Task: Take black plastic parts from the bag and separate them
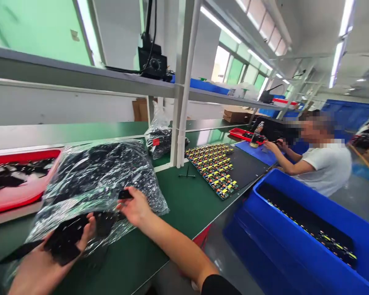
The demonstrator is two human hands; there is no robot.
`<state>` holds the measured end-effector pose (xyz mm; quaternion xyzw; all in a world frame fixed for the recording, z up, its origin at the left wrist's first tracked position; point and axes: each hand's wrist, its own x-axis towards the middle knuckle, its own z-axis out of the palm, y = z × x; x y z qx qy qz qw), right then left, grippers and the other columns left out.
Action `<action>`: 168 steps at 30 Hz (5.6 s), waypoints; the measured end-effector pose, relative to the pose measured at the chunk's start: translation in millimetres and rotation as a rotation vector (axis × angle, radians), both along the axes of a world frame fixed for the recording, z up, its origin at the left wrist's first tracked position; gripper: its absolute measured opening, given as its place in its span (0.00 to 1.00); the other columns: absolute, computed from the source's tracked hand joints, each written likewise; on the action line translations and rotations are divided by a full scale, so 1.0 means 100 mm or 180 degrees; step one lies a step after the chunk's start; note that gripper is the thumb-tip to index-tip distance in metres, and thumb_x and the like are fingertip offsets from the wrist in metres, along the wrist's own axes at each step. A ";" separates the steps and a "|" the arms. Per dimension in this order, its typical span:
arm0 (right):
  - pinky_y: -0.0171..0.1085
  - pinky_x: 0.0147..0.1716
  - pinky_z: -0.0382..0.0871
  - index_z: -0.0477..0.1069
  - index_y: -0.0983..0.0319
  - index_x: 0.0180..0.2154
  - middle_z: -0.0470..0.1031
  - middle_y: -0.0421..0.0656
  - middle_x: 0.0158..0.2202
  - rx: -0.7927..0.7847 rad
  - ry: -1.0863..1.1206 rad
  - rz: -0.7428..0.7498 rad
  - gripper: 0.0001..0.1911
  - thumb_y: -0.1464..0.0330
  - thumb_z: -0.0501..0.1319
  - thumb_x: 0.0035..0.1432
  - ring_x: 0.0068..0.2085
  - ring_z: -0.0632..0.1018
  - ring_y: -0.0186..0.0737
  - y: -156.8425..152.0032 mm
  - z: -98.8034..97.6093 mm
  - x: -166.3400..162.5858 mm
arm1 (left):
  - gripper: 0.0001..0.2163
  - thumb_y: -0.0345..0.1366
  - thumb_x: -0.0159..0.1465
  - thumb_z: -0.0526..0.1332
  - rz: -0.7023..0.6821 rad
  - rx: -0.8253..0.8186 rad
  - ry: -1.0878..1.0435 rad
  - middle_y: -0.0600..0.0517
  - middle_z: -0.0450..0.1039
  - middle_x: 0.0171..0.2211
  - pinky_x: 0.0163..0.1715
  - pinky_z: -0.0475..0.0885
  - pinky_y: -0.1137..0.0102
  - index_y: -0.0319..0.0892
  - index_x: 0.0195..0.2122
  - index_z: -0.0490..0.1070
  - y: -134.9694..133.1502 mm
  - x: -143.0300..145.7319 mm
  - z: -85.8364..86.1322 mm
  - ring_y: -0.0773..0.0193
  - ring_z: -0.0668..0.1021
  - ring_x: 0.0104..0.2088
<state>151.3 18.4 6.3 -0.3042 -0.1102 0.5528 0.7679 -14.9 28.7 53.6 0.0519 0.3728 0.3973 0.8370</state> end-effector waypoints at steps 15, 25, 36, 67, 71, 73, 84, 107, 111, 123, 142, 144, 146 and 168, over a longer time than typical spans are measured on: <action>0.40 0.51 0.68 0.73 0.58 0.41 0.75 0.43 0.46 -0.0081 -0.1366 0.0631 0.21 0.71 0.73 0.43 0.47 0.75 0.41 -0.32 -0.23 -0.17 | 0.15 0.38 0.65 0.51 -0.0359 0.0270 -0.0448 0.38 0.76 0.45 0.40 0.78 0.54 0.35 0.42 0.73 0.03 -0.17 -0.53 0.46 0.79 0.45; 0.48 0.60 0.62 0.69 0.58 0.49 0.68 0.47 0.52 0.0582 -0.3446 0.0596 0.14 0.67 0.60 0.61 0.56 0.70 0.45 -0.45 -0.28 -0.25 | 0.17 0.40 0.66 0.50 -0.0440 0.0125 -0.0641 0.44 0.79 0.40 0.40 0.77 0.56 0.36 0.41 0.75 -0.06 -0.18 -0.58 0.52 0.81 0.38; 0.51 0.62 0.62 0.59 0.53 0.59 0.62 0.46 0.61 0.0971 -0.3381 0.0961 0.24 0.71 0.58 0.62 0.63 0.64 0.47 -0.51 -0.23 -0.24 | 0.17 0.40 0.66 0.51 -0.0231 0.0011 -0.0349 0.44 0.79 0.35 0.35 0.79 0.59 0.36 0.39 0.77 -0.06 -0.17 -0.52 0.54 0.81 0.35; 0.37 0.32 0.68 0.69 0.53 0.50 0.72 0.41 0.44 0.0431 -0.4740 0.2755 0.17 0.67 0.62 0.58 0.35 0.73 0.39 -0.64 0.10 0.01 | 0.12 0.36 0.62 0.54 -0.0528 -0.0300 -0.0323 0.42 0.78 0.39 0.36 0.77 0.60 0.36 0.36 0.75 -0.46 -0.56 -0.34 0.53 0.81 0.34; 0.44 0.39 0.69 0.66 0.55 0.54 0.65 0.45 0.56 0.0494 -0.6252 0.2921 0.18 0.72 0.55 0.62 0.42 0.75 0.45 -0.70 -0.03 -0.16 | 0.11 0.35 0.63 0.54 -0.0269 -0.0537 -0.0283 0.43 0.78 0.39 0.35 0.77 0.61 0.36 0.33 0.74 -0.77 -0.73 -0.41 0.54 0.81 0.33; 0.44 0.36 0.69 0.67 0.58 0.49 0.68 0.47 0.50 0.0412 -0.6587 0.2833 0.13 0.71 0.55 0.63 0.38 0.75 0.45 -0.70 -0.09 -0.22 | 0.11 0.35 0.63 0.54 -0.0095 -0.0480 -0.0374 0.42 0.78 0.41 0.36 0.77 0.61 0.36 0.34 0.74 -0.81 -0.78 -0.48 0.53 0.81 0.34; 0.39 0.23 0.73 0.69 0.56 0.43 0.73 0.45 0.41 0.0384 -0.2428 0.3333 0.13 0.65 0.60 0.54 0.37 0.77 0.46 -0.56 0.22 -0.42 | 0.13 0.37 0.63 0.52 0.0265 0.0107 -0.1255 0.41 0.77 0.43 0.43 0.74 0.56 0.36 0.40 0.74 -0.82 -0.86 -0.87 0.49 0.81 0.41; 0.35 0.24 0.57 0.65 0.59 0.39 0.70 0.40 0.39 0.1982 -0.7984 0.3286 0.11 0.68 0.67 0.56 0.32 0.74 0.39 -0.10 0.23 -2.37 | 0.22 0.47 0.64 0.51 0.0172 0.0301 -0.1790 0.40 0.76 0.37 0.45 0.67 0.54 0.32 0.42 0.74 -0.93 -0.77 -1.09 0.52 0.77 0.37; 0.35 0.26 0.58 0.65 0.59 0.38 0.71 0.39 0.37 0.2302 -0.7585 0.3081 0.11 0.68 0.66 0.56 0.30 0.73 0.38 0.05 0.33 -2.56 | 0.21 0.44 0.60 0.51 0.0131 0.0263 -0.2131 0.40 0.74 0.35 0.48 0.62 0.53 0.30 0.40 0.74 -0.92 -0.68 -1.23 0.51 0.77 0.37; 0.53 0.60 0.59 0.64 0.66 0.57 0.56 0.55 0.63 0.3551 -0.6621 0.2417 0.27 0.72 0.64 0.56 0.63 0.59 0.59 0.84 0.49 -4.06 | 0.18 0.44 0.55 0.51 0.0256 0.0117 -0.2065 0.42 0.74 0.34 0.51 0.56 0.48 0.38 0.35 0.74 -0.90 -0.61 -1.37 0.49 0.77 0.36; 0.38 0.31 0.70 0.73 0.59 0.38 0.75 0.42 0.32 0.0955 -0.5264 0.0620 0.05 0.65 0.60 0.63 0.31 0.75 0.40 -0.69 0.14 -0.35 | 0.13 0.39 0.67 0.51 0.0356 0.0380 -0.1533 0.45 0.75 0.48 0.47 0.72 0.50 0.42 0.45 0.72 -0.43 -0.73 -0.45 0.45 0.76 0.51; 0.38 0.29 0.69 0.72 0.59 0.40 0.74 0.42 0.31 0.1401 -0.5409 0.0242 0.06 0.65 0.62 0.61 0.29 0.74 0.39 -0.65 0.12 -0.37 | 0.14 0.39 0.67 0.51 0.0196 0.0561 -0.1373 0.44 0.75 0.49 0.47 0.72 0.51 0.42 0.45 0.73 -0.26 -0.57 -0.32 0.45 0.76 0.51; 0.37 0.27 0.68 0.70 0.59 0.41 0.73 0.42 0.31 0.1880 -0.5721 -0.0120 0.08 0.64 0.64 0.60 0.29 0.73 0.39 -0.61 0.08 -0.42 | 0.14 0.39 0.67 0.51 0.0046 0.0705 -0.1206 0.43 0.75 0.49 0.47 0.73 0.52 0.41 0.46 0.73 -0.11 -0.40 -0.27 0.45 0.77 0.51; 0.32 0.22 0.61 0.70 0.64 0.39 0.67 0.36 0.20 0.1221 -0.5973 -0.0531 0.11 0.62 0.60 0.65 0.21 0.69 0.32 -0.67 -0.30 -0.65 | 0.14 0.40 0.67 0.52 0.0201 0.0516 -0.0903 0.45 0.75 0.50 0.49 0.72 0.54 0.42 0.44 0.73 -0.05 -0.20 -0.55 0.46 0.76 0.52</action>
